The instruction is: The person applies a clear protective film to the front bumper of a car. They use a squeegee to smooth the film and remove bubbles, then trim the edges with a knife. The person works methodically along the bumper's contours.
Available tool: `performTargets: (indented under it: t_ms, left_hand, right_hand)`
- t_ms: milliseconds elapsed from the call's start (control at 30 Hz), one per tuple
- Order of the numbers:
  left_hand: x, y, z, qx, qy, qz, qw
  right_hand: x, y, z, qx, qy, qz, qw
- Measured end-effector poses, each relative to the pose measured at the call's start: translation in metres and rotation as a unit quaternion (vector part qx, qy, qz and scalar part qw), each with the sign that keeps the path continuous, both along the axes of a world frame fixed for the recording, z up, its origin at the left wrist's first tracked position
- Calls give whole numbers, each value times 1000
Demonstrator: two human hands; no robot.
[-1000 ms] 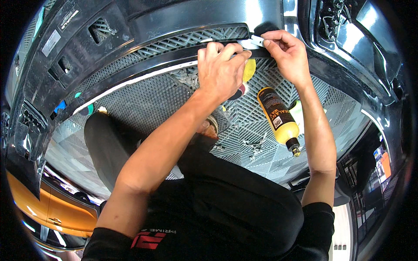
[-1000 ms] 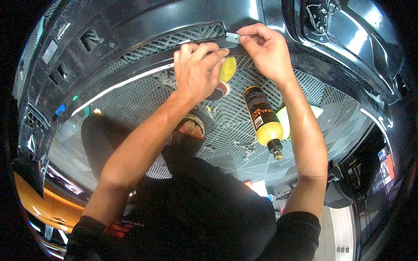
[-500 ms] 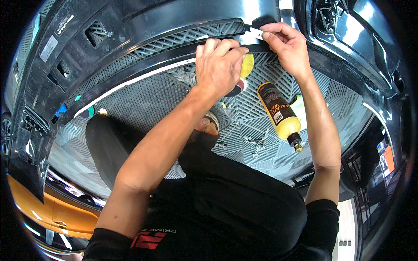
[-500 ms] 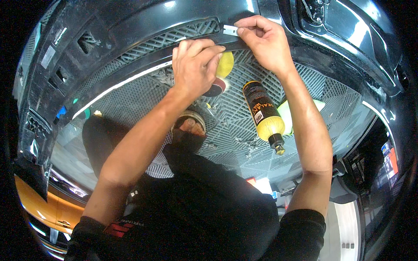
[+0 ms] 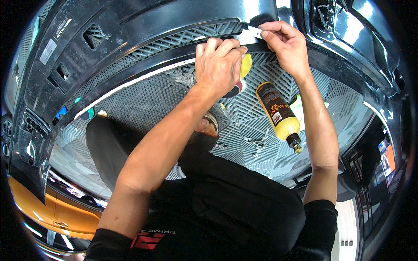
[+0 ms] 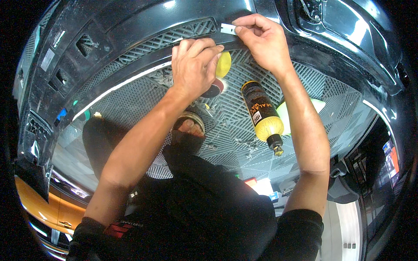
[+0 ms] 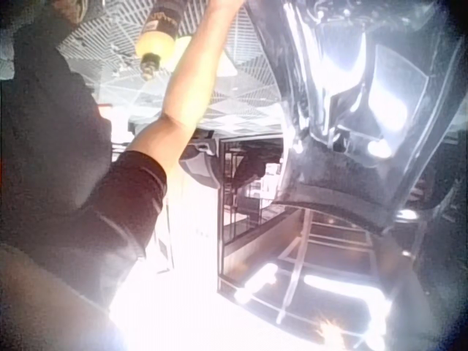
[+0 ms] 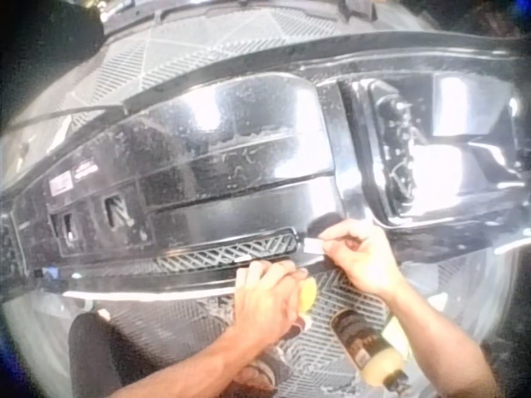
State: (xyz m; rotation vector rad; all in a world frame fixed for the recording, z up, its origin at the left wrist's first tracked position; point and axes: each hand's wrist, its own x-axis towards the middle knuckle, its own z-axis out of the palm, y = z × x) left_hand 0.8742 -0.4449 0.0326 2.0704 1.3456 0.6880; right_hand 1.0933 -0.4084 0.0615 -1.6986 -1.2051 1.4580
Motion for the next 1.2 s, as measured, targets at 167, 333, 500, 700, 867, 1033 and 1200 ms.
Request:
performTargets:
  t_ms: [167,333,500,700,867,1033,1200]
  left_hand:
    - [-1,1,-2,9,-10,-1,1000]
    - [-2,1,-1,3,-32,-1,999]
    - [1,1,11,-19,6,23,1000]
    - [-4,4,2,0,-3,-10,1000]
    - [-4,4,1,2,-22,-12,1000]
    - [-7,4,-3,6,-37,-8,999]
    - [-6,4,-4,-12,-72,14,997]
  right_hand:
    - [2,1,2,-2,-13,15,1000]
    - [3,-1,0,17,-12,12,1000]
    - [2,0,1,15,-3,9,1000]
    - [1,0,2,4,-10,6,1000]
    - [5,-2,-3,9,-10,5,1000]
    - [3,-1,-2,17,4,0,1000]
    - [4,-3,-2,22,5,-1,1000]
